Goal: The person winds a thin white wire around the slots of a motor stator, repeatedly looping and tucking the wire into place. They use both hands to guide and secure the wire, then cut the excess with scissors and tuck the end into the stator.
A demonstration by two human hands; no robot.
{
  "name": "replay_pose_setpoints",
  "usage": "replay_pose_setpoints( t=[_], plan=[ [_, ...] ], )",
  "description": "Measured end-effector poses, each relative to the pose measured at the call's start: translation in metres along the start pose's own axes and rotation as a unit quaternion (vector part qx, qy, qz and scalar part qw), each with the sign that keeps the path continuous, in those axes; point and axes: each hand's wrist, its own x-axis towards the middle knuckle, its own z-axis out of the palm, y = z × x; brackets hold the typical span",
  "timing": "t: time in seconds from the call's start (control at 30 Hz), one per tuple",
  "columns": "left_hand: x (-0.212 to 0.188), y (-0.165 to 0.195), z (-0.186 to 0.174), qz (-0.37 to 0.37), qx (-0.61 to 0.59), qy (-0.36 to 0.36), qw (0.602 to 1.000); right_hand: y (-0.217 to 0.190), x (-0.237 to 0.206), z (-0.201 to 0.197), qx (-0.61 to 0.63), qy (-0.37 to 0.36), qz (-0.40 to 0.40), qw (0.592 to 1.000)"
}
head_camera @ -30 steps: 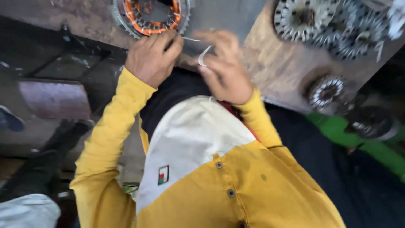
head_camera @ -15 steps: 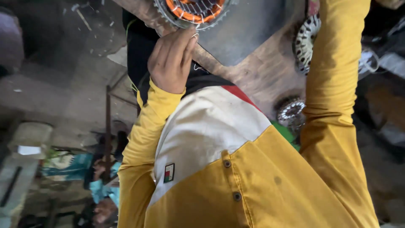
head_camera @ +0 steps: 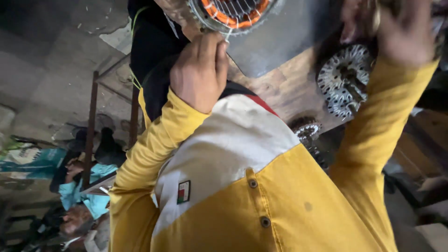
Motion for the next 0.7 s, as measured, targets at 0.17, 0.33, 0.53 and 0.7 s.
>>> replay_pose_setpoints(
  t=[0.17,0.33,0.53,0.7],
  plan=[
    [0.000,-0.004,0.004,-0.015,-0.075,0.024,0.997,0.078,-0.055,-0.008,0.228,-0.218,-0.082,0.945],
    [-0.005,-0.003,0.007,-0.021,-0.092,0.028,0.995,0.116,-0.034,-0.028,0.045,-0.507,0.008,0.861],
    [-0.001,0.001,0.008,0.006,-0.069,0.051,0.996,0.071,0.021,0.001,-0.055,-0.602,0.055,0.795],
    [0.003,-0.002,0.005,0.053,-0.032,0.043,0.997,0.049,0.053,0.033,-0.075,-0.618,-0.049,0.781]
  ],
)
